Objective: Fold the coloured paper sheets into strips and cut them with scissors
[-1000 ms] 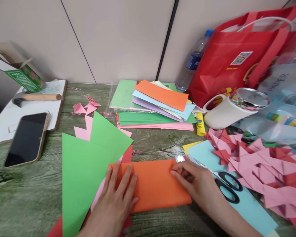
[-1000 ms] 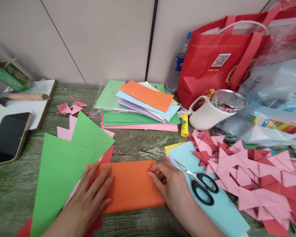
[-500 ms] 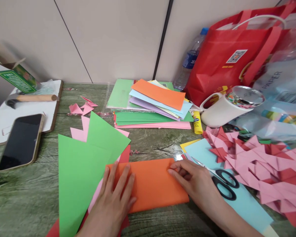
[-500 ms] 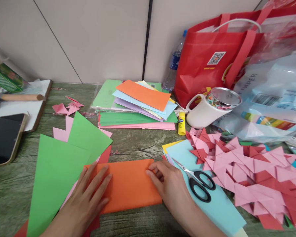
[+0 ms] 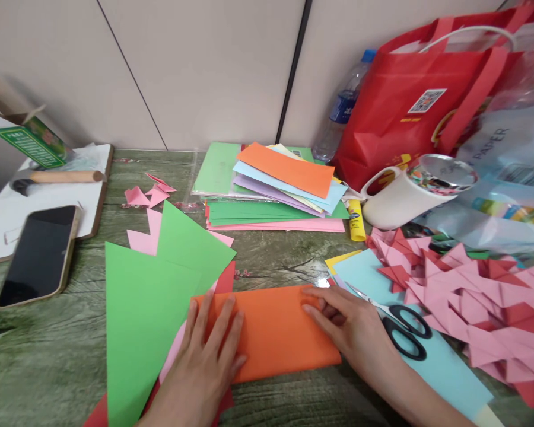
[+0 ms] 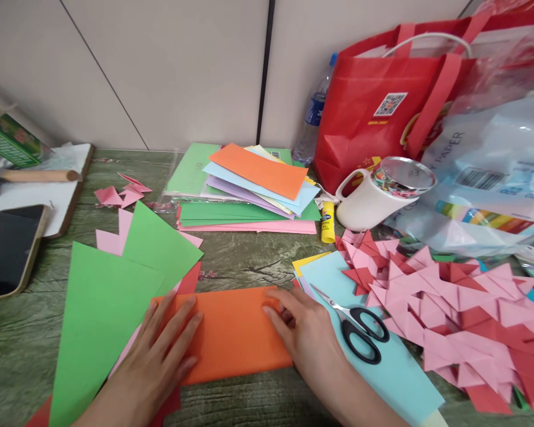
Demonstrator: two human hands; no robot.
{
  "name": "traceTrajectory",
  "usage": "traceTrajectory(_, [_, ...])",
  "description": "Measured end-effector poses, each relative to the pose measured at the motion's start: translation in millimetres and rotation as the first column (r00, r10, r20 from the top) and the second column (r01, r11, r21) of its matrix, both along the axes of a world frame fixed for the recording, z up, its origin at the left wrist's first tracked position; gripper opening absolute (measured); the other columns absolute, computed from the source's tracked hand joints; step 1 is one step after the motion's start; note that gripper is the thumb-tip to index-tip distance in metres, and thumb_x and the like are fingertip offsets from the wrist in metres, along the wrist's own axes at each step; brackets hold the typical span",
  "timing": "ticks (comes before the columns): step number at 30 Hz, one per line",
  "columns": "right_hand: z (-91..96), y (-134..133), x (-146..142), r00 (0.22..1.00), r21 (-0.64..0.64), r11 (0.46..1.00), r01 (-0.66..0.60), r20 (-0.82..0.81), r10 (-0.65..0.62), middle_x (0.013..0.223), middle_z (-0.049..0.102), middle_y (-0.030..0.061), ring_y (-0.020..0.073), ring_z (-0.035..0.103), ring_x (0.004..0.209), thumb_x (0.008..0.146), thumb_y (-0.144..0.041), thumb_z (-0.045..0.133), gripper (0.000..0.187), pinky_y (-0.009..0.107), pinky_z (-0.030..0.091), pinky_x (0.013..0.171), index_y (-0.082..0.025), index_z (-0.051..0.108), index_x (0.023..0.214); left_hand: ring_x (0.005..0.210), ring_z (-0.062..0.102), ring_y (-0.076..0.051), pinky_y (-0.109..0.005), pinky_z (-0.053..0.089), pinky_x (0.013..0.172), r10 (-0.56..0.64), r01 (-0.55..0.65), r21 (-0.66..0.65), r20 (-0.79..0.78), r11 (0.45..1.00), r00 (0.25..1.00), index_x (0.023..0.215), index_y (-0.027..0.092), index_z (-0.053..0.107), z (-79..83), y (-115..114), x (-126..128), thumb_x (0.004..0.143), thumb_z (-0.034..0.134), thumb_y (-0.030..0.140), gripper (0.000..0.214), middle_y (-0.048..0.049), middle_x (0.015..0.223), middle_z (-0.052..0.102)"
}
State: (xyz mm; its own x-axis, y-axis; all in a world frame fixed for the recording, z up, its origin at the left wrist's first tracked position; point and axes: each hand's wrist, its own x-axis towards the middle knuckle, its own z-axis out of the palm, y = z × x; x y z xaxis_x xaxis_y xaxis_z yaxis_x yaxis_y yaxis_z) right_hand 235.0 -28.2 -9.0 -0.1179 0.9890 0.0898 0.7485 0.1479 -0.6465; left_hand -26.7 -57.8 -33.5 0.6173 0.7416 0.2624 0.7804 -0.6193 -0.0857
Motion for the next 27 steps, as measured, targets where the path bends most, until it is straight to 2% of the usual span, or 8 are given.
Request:
traceTrajectory(4, [-4.6,-3.2,0.0,0.999,0.061,0.998,-0.021,0.048,0.018,0.068,0.061,0.0041,0.0148,0.060,0.054,0.092,-0.040,0.043,0.034,0.026,0.048,0.050,-0.020,0.071,0.098,0.136,0.019,-0.040,-0.059,0.030,0.102,-0.024,0.024,0.026,-0.018,0.999,1.000,0.123,0.010,0.054,0.7,0.4,0.4,0.096,0.036,0.034,0.040,-0.0164,0.133,0.052])
traceTrajectory(14, [-4.6,-5.0,-0.6,0.993,0.059,0.998,-0.039,0.114,0.032,0.073,0.063,0.0065,0.0156,0.063,0.059,0.094,-0.035,0.040,0.037,0.026,0.050,0.053,-0.019,0.073,0.091,0.137,0.019,-0.035,-0.056,0.020,0.109,-0.041,0.042,0.055,-0.014,0.998,0.999,0.120,0.006,0.054,4.7,2.0,1.4,0.098,0.032,0.031,0.040,-0.0190,0.130,0.053])
traceTrajectory(27, [-10.1,-6.7,1.1,0.991,0.135,0.989,-0.066,0.128,0.049,0.073,0.063,0.0065,0.0145,0.064,0.059,0.094,-0.031,0.042,0.034,0.024,0.050,0.051,-0.014,0.071,0.096,0.136,0.024,-0.036,-0.056,0.024,0.108,-0.019,0.021,0.032,-0.058,0.999,0.998,0.124,0.008,0.053,5.8,-0.8,0.6,0.096,0.036,0.034,0.041,-0.0183,0.135,0.049])
